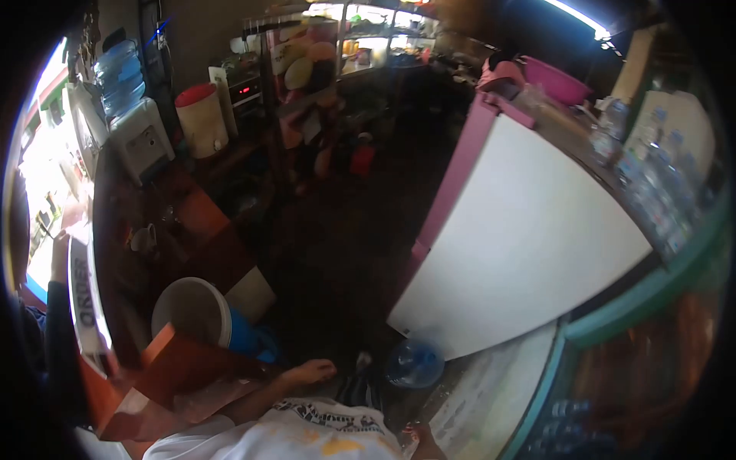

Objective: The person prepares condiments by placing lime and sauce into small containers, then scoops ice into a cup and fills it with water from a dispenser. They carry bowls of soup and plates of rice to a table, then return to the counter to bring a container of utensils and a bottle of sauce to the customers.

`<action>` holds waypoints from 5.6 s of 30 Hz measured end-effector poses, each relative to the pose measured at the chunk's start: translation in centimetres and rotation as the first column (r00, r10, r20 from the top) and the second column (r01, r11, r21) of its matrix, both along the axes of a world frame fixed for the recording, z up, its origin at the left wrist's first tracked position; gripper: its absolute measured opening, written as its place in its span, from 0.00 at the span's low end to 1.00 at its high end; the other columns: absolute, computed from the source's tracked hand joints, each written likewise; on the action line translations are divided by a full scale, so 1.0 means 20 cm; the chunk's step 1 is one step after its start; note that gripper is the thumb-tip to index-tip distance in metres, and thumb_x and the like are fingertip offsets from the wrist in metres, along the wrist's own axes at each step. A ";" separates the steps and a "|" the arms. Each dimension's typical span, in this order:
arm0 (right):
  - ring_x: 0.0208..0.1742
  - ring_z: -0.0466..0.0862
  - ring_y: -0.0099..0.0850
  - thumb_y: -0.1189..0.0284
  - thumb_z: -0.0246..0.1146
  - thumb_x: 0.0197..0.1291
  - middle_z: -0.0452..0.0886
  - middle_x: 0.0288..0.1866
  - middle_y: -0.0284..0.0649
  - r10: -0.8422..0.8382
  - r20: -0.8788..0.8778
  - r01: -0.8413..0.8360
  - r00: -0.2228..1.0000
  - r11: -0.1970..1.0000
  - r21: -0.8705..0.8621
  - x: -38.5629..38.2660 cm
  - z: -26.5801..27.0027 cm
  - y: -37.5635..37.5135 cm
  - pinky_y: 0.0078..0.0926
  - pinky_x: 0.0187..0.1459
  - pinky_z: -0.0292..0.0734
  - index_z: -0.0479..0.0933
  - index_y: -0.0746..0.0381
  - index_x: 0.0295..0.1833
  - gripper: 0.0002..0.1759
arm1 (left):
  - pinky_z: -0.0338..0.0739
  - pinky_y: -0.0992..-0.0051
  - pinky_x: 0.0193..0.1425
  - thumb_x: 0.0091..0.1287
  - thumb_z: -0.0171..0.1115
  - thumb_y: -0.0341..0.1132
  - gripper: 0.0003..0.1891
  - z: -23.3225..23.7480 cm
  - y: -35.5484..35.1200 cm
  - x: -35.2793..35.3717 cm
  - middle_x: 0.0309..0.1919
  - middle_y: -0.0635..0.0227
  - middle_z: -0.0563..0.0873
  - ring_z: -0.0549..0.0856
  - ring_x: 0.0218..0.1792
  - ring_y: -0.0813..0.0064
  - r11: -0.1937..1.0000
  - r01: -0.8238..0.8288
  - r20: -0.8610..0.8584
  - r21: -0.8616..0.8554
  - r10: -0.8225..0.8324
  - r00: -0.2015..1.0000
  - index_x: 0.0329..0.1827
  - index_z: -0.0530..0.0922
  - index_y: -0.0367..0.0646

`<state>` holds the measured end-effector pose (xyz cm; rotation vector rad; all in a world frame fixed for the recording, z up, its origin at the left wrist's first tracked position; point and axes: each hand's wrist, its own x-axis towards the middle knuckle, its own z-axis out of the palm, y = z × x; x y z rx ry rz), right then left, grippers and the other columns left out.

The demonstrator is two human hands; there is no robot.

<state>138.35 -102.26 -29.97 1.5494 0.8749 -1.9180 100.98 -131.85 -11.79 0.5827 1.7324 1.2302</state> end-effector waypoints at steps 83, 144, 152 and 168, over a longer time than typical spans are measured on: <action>0.52 0.80 0.38 0.80 0.58 0.60 0.73 0.59 0.40 -0.351 -0.819 0.579 -0.455 -0.815 0.028 -5.13 0.95 5.65 0.41 0.49 0.83 0.61 0.50 0.66 0.29 | 0.87 0.58 0.23 0.51 0.44 0.14 0.19 0.20 8.24 -4.08 0.43 0.51 0.75 0.85 0.32 0.50 0.870 0.494 0.038 0.002 -0.493 0.869 0.48 0.65 0.35; 0.40 0.85 0.38 0.77 0.57 0.62 0.80 0.46 0.45 -0.162 -0.791 0.258 -0.590 -0.966 0.005 -6.42 1.00 3.40 0.39 0.42 0.85 0.67 0.62 0.59 0.19 | 0.80 0.69 0.49 0.66 0.53 0.32 0.15 -0.02 6.67 -4.80 0.46 0.61 0.83 0.84 0.45 0.70 0.435 0.879 0.520 0.195 -0.806 0.284 0.51 0.75 0.33; 0.39 0.85 0.40 0.79 0.56 0.60 0.81 0.43 0.47 0.006 -0.805 -0.054 -0.593 -0.998 0.032 -6.73 1.00 2.41 0.41 0.42 0.85 0.67 0.63 0.55 0.16 | 0.80 0.69 0.50 0.66 0.56 0.36 0.18 -0.03 5.65 -4.47 0.50 0.59 0.81 0.83 0.47 0.69 0.133 0.957 0.587 0.256 -0.809 -0.045 0.55 0.73 0.33; 0.39 0.85 0.39 0.80 0.57 0.57 0.79 0.46 0.48 0.320 -0.838 -0.596 -0.442 -0.803 0.008 -6.30 0.95 0.98 0.39 0.38 0.86 0.65 0.67 0.55 0.19 | 0.72 0.75 0.29 0.57 0.46 0.26 0.11 0.32 3.51 -3.16 0.24 0.69 0.80 0.78 0.23 0.77 -0.379 0.921 0.563 0.087 -0.744 -0.360 0.33 0.79 0.40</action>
